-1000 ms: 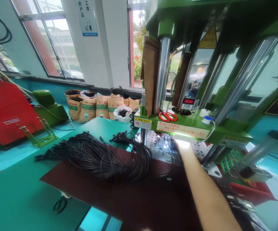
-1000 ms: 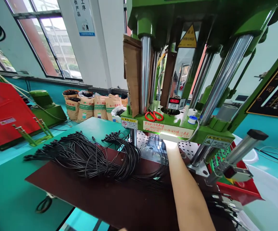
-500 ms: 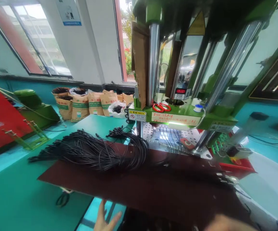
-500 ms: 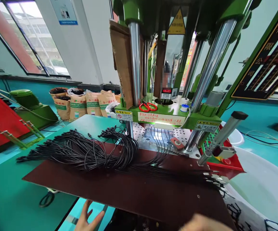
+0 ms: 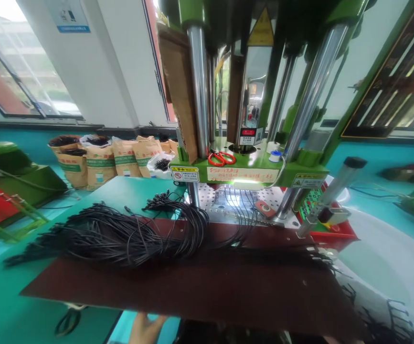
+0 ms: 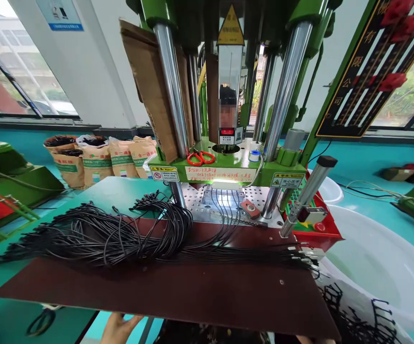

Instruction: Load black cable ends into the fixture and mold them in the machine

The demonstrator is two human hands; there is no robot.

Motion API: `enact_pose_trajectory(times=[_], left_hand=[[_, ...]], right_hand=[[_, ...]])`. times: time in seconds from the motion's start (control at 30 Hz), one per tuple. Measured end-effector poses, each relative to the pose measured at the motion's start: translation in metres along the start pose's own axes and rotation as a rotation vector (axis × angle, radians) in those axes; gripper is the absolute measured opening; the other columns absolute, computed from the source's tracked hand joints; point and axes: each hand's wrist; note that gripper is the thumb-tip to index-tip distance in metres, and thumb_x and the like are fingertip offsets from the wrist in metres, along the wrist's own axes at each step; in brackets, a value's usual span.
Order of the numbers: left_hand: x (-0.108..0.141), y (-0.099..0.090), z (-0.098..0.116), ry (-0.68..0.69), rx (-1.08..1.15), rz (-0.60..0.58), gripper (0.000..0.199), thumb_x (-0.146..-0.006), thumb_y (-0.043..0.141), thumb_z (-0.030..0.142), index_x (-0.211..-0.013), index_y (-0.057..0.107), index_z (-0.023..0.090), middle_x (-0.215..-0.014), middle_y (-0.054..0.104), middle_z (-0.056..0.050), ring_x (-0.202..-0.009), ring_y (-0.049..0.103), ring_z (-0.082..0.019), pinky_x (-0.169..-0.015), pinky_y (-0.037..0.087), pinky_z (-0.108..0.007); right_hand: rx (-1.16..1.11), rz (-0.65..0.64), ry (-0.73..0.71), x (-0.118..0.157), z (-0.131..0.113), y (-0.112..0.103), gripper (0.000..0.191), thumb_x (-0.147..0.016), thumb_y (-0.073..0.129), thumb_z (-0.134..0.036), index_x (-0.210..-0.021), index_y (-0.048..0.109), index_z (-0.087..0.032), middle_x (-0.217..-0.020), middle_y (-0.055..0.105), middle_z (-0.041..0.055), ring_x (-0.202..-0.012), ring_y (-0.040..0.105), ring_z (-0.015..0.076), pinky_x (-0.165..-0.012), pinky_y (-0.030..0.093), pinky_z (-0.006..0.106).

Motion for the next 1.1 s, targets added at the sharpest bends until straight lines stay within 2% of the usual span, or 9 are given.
enact_pose_trajectory(times=[0.07,0.13,0.23,0.37,0.5,0.57,0.8,1.0,1.1], left_hand=[[-0.002,-0.001,-0.004,0.0,-0.02,0.003,0.068,-0.027,0.066,0.064,-0.075,0.066,0.016,-0.062,0.065,-0.007,-0.08,0.06,-0.035,-0.077,0.047,-0.045],[-0.003,-0.001,-0.007,-0.003,-0.043,-0.003,0.07,-0.027,0.065,0.065,-0.076,0.066,0.015,-0.063,0.066,-0.007,-0.08,0.06,-0.036,-0.077,0.047,-0.045],[-0.005,-0.003,-0.009,-0.002,-0.069,-0.011,0.072,-0.027,0.065,0.065,-0.079,0.065,0.015,-0.066,0.066,-0.008,-0.081,0.06,-0.036,-0.076,0.048,-0.045],[-0.003,-0.001,-0.012,0.008,-0.079,-0.003,0.071,-0.029,0.066,0.063,-0.082,0.064,0.014,-0.07,0.066,-0.009,-0.085,0.059,-0.036,-0.08,0.046,-0.045],[0.003,0.005,-0.019,0.023,-0.081,0.032,0.065,-0.038,0.063,0.063,-0.081,0.063,0.014,-0.076,0.067,-0.01,-0.091,0.057,-0.035,-0.085,0.043,-0.045],[0.005,0.006,-0.024,0.036,-0.089,0.039,0.063,-0.043,0.06,0.063,-0.082,0.062,0.014,-0.078,0.066,-0.01,-0.095,0.056,-0.035,-0.089,0.041,-0.044],[0.0,0.002,-0.044,0.047,-0.165,-0.002,0.063,-0.049,0.056,0.062,-0.088,0.061,0.012,-0.081,0.066,-0.011,-0.101,0.052,-0.038,-0.093,0.034,-0.05],[-0.004,-0.001,-0.053,0.018,-0.152,-0.027,0.062,-0.047,0.059,0.061,-0.087,0.062,0.014,-0.08,0.066,-0.009,-0.102,0.052,-0.036,-0.095,0.034,-0.047],[-0.009,-0.005,-0.059,0.001,-0.168,-0.087,0.059,-0.044,0.064,0.056,-0.086,0.062,0.013,-0.078,0.066,-0.01,-0.102,0.053,-0.036,-0.094,0.035,-0.046]], right_hand=[[0.004,0.053,0.036,0.0,0.003,0.004,0.058,-0.048,0.062,-0.039,-0.103,0.052,-0.054,-0.1,0.065,-0.0058,-0.107,0.051,0.0312,-0.069,0.053,0.041],[0.018,0.084,0.072,0.0,0.005,0.004,0.06,-0.051,0.059,-0.041,-0.11,0.052,-0.044,-0.101,0.065,-0.0021,-0.11,0.049,0.0311,-0.078,0.051,0.042],[0.014,0.046,0.104,0.001,0.004,0.002,0.062,-0.055,0.059,-0.042,-0.115,0.053,-0.028,-0.099,0.066,0.0042,-0.11,0.049,0.0326,-0.087,0.046,0.044],[-0.028,0.008,0.148,0.003,0.002,0.003,0.056,-0.053,0.061,-0.042,-0.108,0.056,-0.03,-0.091,0.068,0.0036,-0.104,0.054,0.0319,-0.079,0.051,0.038],[-0.04,-0.031,0.188,0.002,-0.004,0.001,0.051,-0.052,0.061,-0.042,-0.097,0.06,-0.02,-0.083,0.069,0.0075,-0.097,0.058,0.0335,-0.082,0.049,0.039],[-0.07,-0.06,0.196,0.003,-0.011,0.0,0.049,-0.05,0.062,-0.04,-0.095,0.06,-0.019,-0.08,0.069,0.0066,-0.094,0.059,0.0324,-0.082,0.049,0.038],[-0.148,-0.012,0.256,0.008,-0.041,0.0,0.052,-0.045,0.058,-0.04,-0.091,0.062,-0.015,-0.074,0.069,0.0086,-0.086,0.062,0.032,-0.077,0.05,0.036],[-0.132,-0.009,0.203,0.008,-0.032,0.001,0.048,-0.048,0.06,-0.04,-0.09,0.062,-0.017,-0.08,0.069,0.0079,-0.083,0.062,0.0297,-0.079,0.048,0.037],[-0.12,0.015,0.189,0.009,-0.026,0.003,0.048,-0.048,0.061,-0.041,-0.09,0.062,-0.017,-0.081,0.069,0.0078,-0.082,0.062,0.0287,-0.078,0.049,0.037]])
Point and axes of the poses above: each hand's wrist, its own x-axis away from the middle knuckle, its own y-axis out of the palm, z = x × y
